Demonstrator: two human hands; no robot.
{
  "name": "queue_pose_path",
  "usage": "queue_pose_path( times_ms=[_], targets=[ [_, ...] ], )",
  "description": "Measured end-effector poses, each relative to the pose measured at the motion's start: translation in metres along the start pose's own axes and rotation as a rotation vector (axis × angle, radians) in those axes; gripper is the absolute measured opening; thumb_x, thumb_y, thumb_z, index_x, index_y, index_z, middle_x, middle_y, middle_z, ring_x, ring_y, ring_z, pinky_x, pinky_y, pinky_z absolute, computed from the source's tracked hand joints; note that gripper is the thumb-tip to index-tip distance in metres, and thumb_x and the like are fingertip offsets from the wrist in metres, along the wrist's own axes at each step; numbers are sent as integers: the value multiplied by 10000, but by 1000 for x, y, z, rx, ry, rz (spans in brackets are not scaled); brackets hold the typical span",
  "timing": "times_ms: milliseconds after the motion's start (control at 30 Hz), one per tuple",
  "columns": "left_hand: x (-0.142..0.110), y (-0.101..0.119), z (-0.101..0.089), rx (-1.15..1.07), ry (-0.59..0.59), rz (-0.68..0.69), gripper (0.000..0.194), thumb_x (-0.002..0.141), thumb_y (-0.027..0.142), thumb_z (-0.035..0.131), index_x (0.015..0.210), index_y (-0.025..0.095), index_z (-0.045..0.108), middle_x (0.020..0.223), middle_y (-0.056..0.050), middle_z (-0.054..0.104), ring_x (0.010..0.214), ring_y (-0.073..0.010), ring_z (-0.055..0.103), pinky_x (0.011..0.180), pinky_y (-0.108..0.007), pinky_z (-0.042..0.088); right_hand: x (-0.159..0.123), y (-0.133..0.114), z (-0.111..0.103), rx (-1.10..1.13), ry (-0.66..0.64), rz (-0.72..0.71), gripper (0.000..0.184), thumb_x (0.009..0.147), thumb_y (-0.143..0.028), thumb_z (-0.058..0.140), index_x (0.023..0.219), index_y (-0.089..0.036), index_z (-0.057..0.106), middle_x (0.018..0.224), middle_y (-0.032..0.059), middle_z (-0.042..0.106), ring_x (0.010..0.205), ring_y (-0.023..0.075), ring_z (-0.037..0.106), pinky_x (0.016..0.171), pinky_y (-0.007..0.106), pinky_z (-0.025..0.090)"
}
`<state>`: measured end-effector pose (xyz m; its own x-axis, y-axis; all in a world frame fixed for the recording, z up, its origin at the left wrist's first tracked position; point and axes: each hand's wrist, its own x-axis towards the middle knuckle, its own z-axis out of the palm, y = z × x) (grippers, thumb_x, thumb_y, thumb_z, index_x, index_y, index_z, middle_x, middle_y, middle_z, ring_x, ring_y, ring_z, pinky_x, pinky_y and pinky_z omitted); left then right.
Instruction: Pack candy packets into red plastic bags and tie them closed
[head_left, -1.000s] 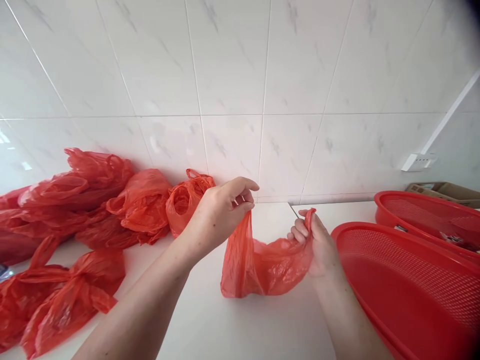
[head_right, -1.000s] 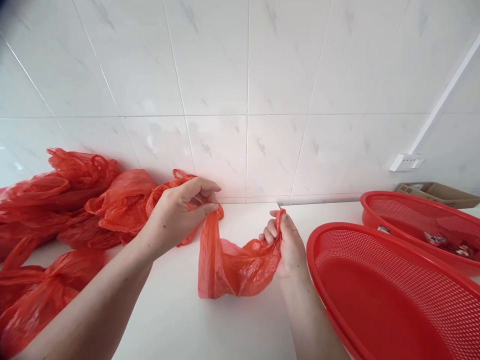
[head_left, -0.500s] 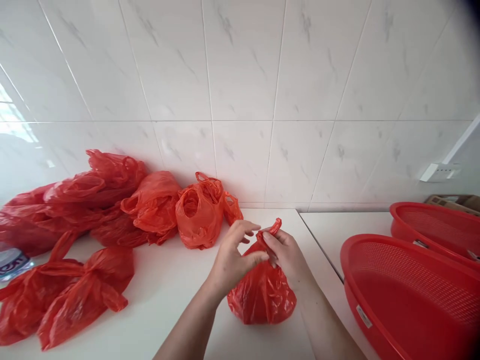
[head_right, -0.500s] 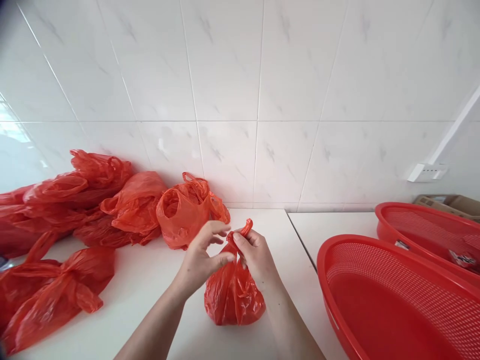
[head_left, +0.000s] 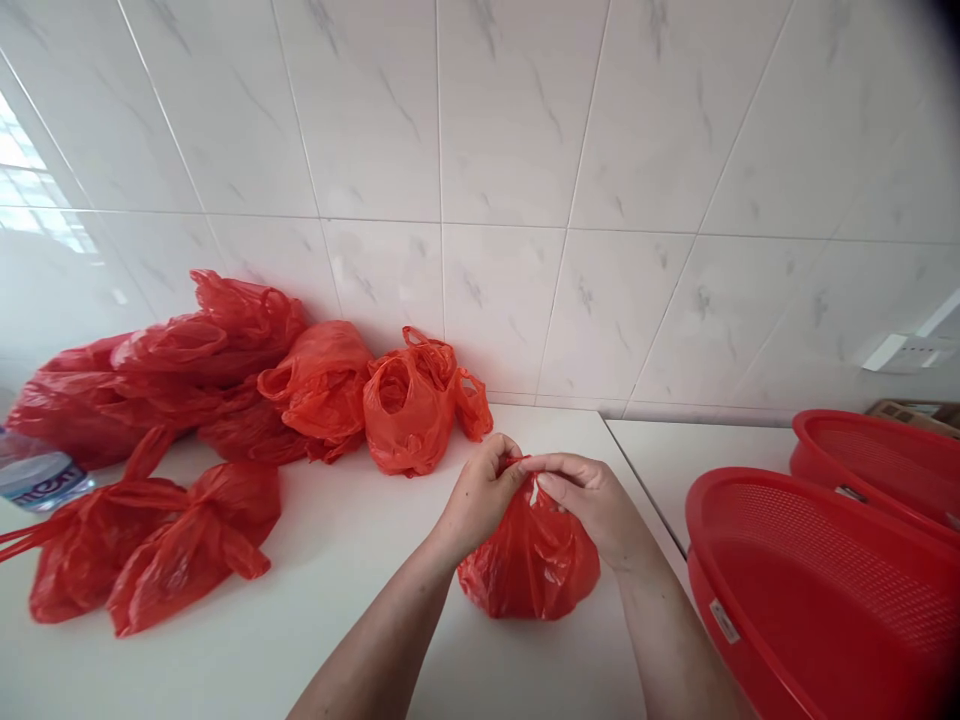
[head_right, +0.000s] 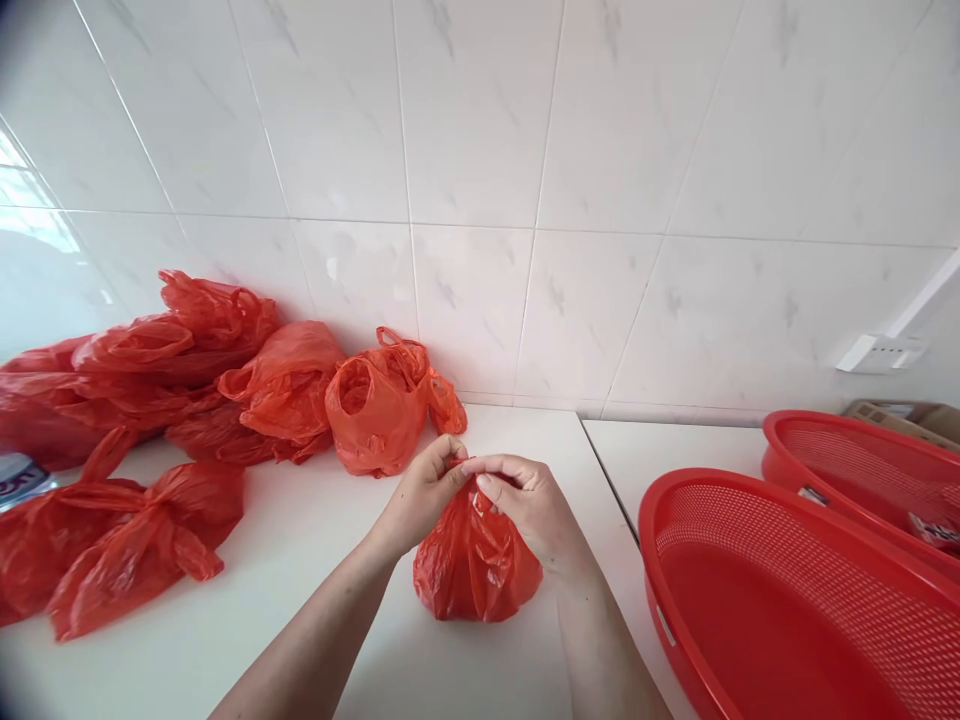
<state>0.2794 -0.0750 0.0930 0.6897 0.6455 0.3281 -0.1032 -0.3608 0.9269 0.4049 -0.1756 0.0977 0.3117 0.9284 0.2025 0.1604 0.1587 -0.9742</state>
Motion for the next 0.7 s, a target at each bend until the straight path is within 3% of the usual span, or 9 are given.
queue_pose_path(
  times_ms=[100, 200, 300, 367, 433, 500, 567, 633, 700],
  targets=[
    [-5, 5, 5, 20, 8, -17, 79, 840, 236, 501, 791, 204, 448, 668, 51, 503, 614, -98, 451, 562, -217, 357, 1, 1, 1, -199, 137, 10, 313, 777, -307, 619, 1086, -262, 617, 754, -31, 568, 658, 129, 514, 630, 263, 429],
    [-10, 11, 7, 175, -13, -7, 44, 823, 215, 513, 784, 206, 496, 700, 43, 560, 639, -105, 484, 582, -225, 373, 2, 2, 1, -371, 247, 60, 246, 782, -233, 541, 999, -268, 652, 665, -40, 559, 560, 117, 468, 546, 259, 381],
    [-12, 12, 5, 356, -2, 23, 47, 821, 197, 510, 780, 216, 520, 712, 42, 582, 637, -114, 493, 581, -234, 369, 0, 1, -3, -248, 161, 46, 298, 780, -175, 486, 996, -257, 674, 824, -7, 657, 692, 135, 560, 652, 277, 437],
    [-13, 13, 2, 439, 28, 87, 66, 819, 178, 512, 763, 213, 510, 768, 25, 585, 686, -126, 512, 612, -245, 387, -1, 0, -6, -72, 78, 8, 279, 797, -222, 519, 1031, -241, 669, 970, 17, 670, 834, 153, 590, 774, 300, 455],
    [-17, 14, -3, 500, 25, 180, 83, 806, 155, 535, 747, 206, 506, 901, -8, 584, 822, -149, 535, 704, -265, 412, 1, 5, -10, 68, 58, -2, 259, 805, -300, 557, 1026, -220, 666, 963, 29, 669, 832, 156, 593, 791, 310, 460],
    [-24, 17, -8, 570, -44, 244, 114, 784, 125, 559, 721, 197, 497, 978, -31, 563, 915, -171, 523, 770, -283, 412, 7, 18, -15, 95, 142, 30, 249, 791, -331, 574, 980, -202, 670, 867, 24, 664, 742, 149, 587, 713, 299, 468],
    [-37, 20, -14, 665, -165, 247, 160, 767, 83, 548, 681, 191, 469, 920, -29, 556, 874, -171, 510, 751, -285, 404, 15, 39, -20, -12, 314, 89, 235, 763, -312, 568, 935, -194, 676, 784, 14, 652, 658, 145, 570, 630, 287, 455],
    [-51, 20, -21, 744, -293, 201, 201, 754, 48, 521, 643, 189, 431, 802, -9, 538, 764, -154, 488, 699, -279, 390, 24, 62, -25, -145, 465, 147, 239, 730, -270, 540, 901, -183, 683, 750, 16, 651, 616, 149, 558, 593, 290, 440],
    [-65, 19, -28, 762, -398, 115, 210, 743, 44, 520, 627, 190, 422, 742, 8, 523, 701, -142, 467, 659, -270, 376, 30, 82, -28, -206, 519, 177, 232, 692, -235, 526, 845, -172, 688, 743, 25, 658, 619, 160, 563, 603, 301, 441]
  ],
)
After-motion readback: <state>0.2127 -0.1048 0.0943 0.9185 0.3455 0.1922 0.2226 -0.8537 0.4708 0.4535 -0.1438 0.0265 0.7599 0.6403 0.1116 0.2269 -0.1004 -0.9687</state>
